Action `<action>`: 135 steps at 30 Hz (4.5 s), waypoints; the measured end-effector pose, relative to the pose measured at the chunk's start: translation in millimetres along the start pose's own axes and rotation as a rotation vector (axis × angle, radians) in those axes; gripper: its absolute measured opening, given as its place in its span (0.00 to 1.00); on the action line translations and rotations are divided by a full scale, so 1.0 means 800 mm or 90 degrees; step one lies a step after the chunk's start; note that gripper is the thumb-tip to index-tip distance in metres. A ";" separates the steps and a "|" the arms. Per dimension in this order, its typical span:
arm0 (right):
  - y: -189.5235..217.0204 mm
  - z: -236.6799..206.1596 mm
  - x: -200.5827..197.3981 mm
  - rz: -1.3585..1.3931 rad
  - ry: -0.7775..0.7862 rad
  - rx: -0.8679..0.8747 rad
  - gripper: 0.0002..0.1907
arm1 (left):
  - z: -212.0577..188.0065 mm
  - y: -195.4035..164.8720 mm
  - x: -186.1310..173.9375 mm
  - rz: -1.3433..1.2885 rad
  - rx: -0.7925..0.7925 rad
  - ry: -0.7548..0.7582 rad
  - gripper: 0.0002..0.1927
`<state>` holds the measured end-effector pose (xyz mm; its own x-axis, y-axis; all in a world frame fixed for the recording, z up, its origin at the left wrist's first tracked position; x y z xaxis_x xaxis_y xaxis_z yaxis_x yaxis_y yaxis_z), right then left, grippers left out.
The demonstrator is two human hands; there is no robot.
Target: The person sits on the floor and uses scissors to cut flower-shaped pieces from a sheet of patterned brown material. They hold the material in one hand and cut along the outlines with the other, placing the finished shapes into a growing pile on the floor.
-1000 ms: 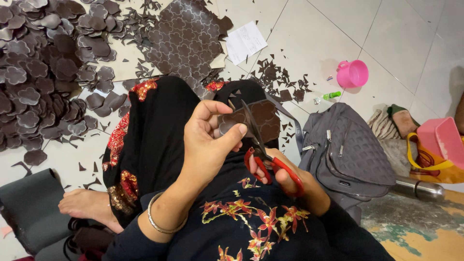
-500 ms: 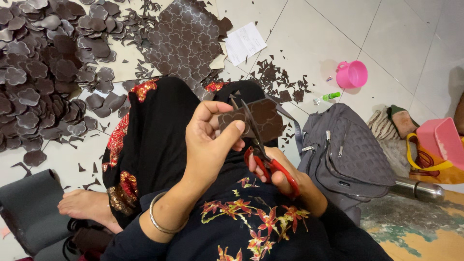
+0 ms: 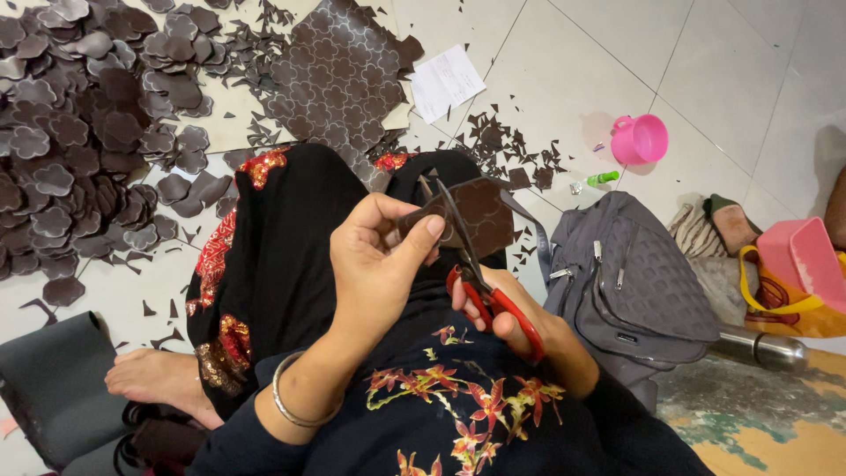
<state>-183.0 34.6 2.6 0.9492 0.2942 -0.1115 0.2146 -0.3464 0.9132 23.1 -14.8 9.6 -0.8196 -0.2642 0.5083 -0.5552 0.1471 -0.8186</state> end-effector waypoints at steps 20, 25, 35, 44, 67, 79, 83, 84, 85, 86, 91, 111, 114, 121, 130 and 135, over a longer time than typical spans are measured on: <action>-0.002 0.004 -0.002 -0.012 0.006 -0.028 0.55 | -0.002 -0.004 0.000 0.033 0.025 0.018 0.06; -0.003 0.003 0.002 0.036 0.007 -0.016 0.54 | -0.005 0.000 0.001 0.015 0.026 0.017 0.07; -0.003 0.005 0.005 0.015 -0.020 -0.056 0.52 | -0.008 0.014 0.005 -0.034 0.011 0.008 0.06; -0.012 0.010 0.010 0.073 -0.041 -0.039 0.53 | -0.002 0.020 0.010 -0.062 -0.010 0.014 0.06; -0.042 0.005 0.010 0.124 -0.084 0.009 0.52 | -0.010 0.022 0.016 -0.041 -0.040 0.013 0.07; -0.020 0.005 0.008 0.122 -0.049 -0.018 0.53 | -0.009 0.023 0.016 -0.025 -0.053 0.033 0.07; -0.031 0.004 0.007 0.163 -0.060 0.012 0.51 | -0.009 0.024 0.017 -0.026 -0.058 0.035 0.07; -0.034 0.005 0.006 0.163 -0.061 0.010 0.50 | -0.008 0.024 0.017 -0.025 -0.058 0.035 0.07; -0.036 0.005 0.006 0.164 -0.061 0.008 0.49 | -0.009 0.024 0.017 -0.023 -0.059 0.034 0.07; -0.038 0.005 0.005 0.161 -0.061 0.012 0.49 | -0.008 0.024 0.017 -0.026 -0.061 0.034 0.07; -0.043 0.005 0.002 0.170 -0.063 0.023 0.48 | -0.003 0.025 0.014 -0.027 -0.064 0.033 0.07; -0.006 -0.004 -0.038 -0.100 -0.022 -0.136 0.59 | 0.000 -0.001 0.014 0.047 -0.051 0.079 0.06; -0.002 -0.003 -0.033 -0.119 -0.021 -0.138 0.60 | -0.003 -0.006 0.018 0.046 -0.055 0.102 0.05; 0.005 -0.002 -0.033 -0.119 -0.035 -0.121 0.62 | 0.000 -0.013 0.020 0.073 -0.052 0.142 0.05; -0.006 -0.003 -0.035 -0.117 -0.041 -0.111 0.60 | -0.002 -0.023 0.024 0.137 -0.019 0.150 0.05; -0.012 0.000 -0.032 -0.089 -0.038 -0.096 0.59 | -0.004 -0.029 0.025 0.193 -0.001 0.130 0.05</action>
<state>-209.8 30.5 -3.3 0.9256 0.2745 -0.2604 0.3126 -0.1667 0.9352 18.9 -20.0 39.3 -0.9584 -0.0121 0.2851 -0.2821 0.1907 -0.9403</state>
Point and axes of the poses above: each hand's wrist, its own z-axis towards the middle knuckle, its own x-axis out of the palm, y = z × x, the point moved 1 cm from there along z, towards the middle knuckle, and after that the axes turned 14 degrees about -y, right-handed, at the moved point
